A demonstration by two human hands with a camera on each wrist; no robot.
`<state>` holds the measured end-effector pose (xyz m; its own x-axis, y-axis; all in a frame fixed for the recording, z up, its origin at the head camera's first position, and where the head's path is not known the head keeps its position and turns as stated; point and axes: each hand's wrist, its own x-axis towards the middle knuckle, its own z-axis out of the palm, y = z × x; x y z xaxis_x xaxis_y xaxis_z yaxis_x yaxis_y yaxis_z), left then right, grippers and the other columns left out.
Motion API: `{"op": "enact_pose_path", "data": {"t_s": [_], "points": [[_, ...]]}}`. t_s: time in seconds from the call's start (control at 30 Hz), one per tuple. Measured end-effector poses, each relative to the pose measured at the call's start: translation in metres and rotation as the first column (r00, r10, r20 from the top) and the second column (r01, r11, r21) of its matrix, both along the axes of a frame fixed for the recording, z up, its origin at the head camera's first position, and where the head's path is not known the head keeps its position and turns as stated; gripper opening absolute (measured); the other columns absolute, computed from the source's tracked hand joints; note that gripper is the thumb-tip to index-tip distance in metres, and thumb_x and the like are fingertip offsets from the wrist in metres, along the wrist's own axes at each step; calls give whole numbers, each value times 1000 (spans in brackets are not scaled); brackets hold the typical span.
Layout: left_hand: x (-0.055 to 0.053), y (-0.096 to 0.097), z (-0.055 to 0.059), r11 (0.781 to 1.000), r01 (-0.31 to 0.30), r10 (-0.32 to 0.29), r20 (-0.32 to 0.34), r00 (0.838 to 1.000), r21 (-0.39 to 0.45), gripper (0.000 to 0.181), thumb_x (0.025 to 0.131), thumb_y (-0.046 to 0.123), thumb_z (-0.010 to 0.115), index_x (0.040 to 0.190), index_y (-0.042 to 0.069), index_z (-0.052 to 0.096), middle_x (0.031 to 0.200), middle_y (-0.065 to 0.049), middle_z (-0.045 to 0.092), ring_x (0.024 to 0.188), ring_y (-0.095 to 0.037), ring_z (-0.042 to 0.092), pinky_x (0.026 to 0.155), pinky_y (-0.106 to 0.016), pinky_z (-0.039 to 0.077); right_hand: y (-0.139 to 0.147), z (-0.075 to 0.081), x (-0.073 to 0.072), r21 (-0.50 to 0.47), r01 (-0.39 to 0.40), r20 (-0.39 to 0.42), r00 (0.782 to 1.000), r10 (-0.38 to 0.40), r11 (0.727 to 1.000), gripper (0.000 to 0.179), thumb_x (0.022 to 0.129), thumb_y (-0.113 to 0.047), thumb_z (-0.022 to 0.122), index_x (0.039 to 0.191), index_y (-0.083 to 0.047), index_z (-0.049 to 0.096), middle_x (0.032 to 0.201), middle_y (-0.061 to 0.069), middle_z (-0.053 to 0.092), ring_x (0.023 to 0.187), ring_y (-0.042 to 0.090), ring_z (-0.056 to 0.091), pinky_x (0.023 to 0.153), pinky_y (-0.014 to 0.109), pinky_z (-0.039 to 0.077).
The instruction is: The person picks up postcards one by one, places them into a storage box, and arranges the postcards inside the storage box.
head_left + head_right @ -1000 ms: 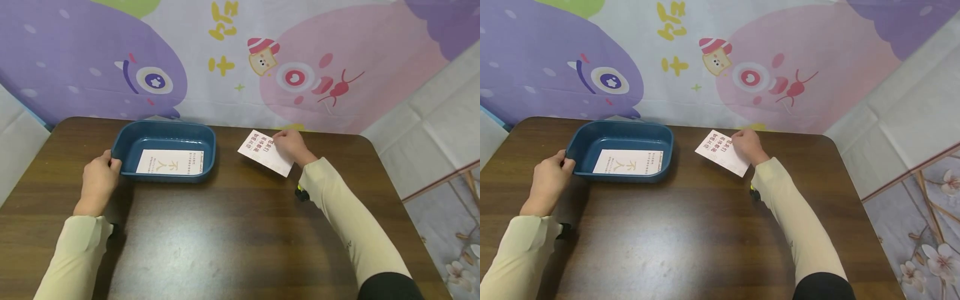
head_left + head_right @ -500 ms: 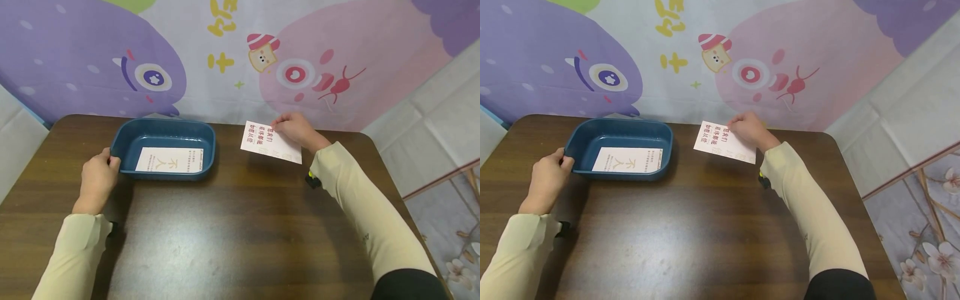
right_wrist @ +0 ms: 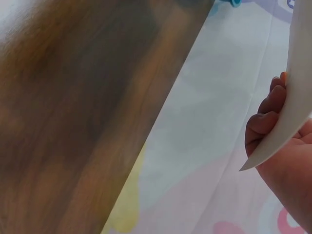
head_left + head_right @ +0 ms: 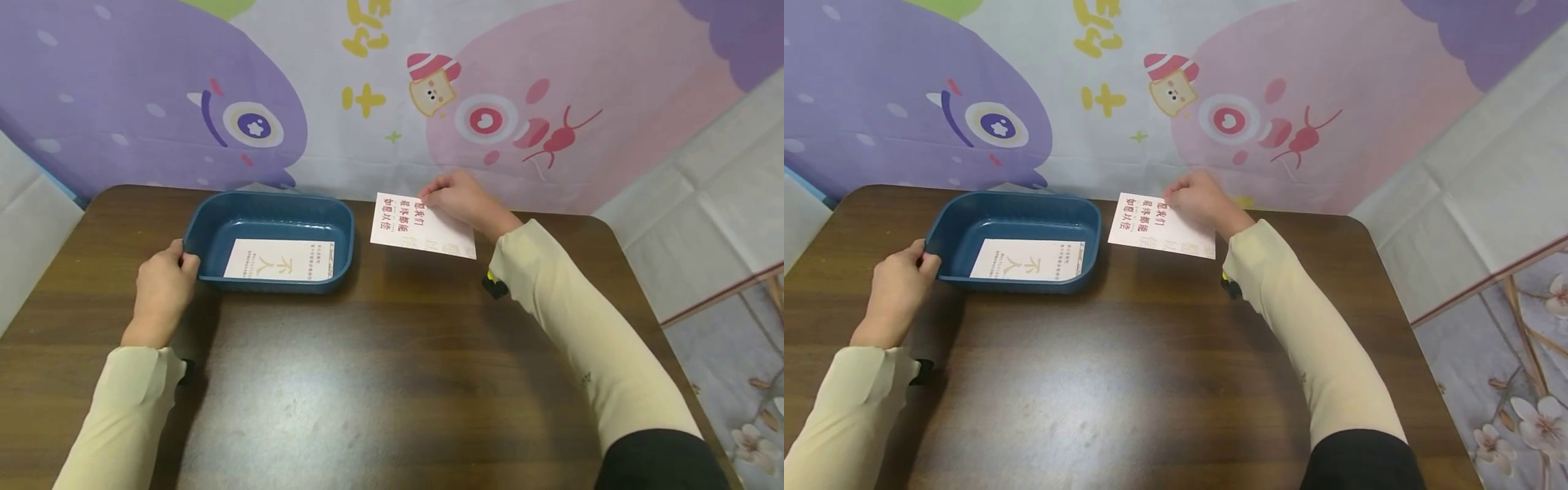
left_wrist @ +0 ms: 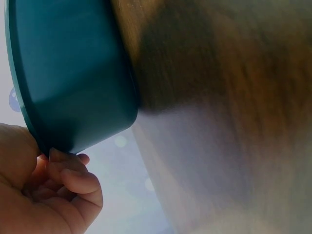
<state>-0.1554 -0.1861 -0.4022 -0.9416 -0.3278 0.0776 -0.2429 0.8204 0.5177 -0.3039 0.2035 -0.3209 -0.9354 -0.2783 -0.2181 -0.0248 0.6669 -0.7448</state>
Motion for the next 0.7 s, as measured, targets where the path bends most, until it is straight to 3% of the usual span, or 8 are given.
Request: {"op": "enact_pose_path", "data": {"t_s": [0.27,0.7], "points": [[-1,-1,-1,1000,-1,1,-21,1000,-11,18,89,11,36,89,-3,48,83,-25,52,71,-38,44,62,-45,35,-16,1,0,-10,-30,-25,999,29,1000,21,87,-13,58,101,-1,68,107,12,63,98,17,51,90,30,38],[0,-1,-2,1000,3,-3,-26,1000,-2,18,89,11,36,88,-2,48,81,-24,52,70,-37,45,61,-44,35,-42,3,-1,-29,-35,9,999,35,999,22,87,-14,58,103,-2,68,108,10,63,94,16,51,80,26,40]]}}
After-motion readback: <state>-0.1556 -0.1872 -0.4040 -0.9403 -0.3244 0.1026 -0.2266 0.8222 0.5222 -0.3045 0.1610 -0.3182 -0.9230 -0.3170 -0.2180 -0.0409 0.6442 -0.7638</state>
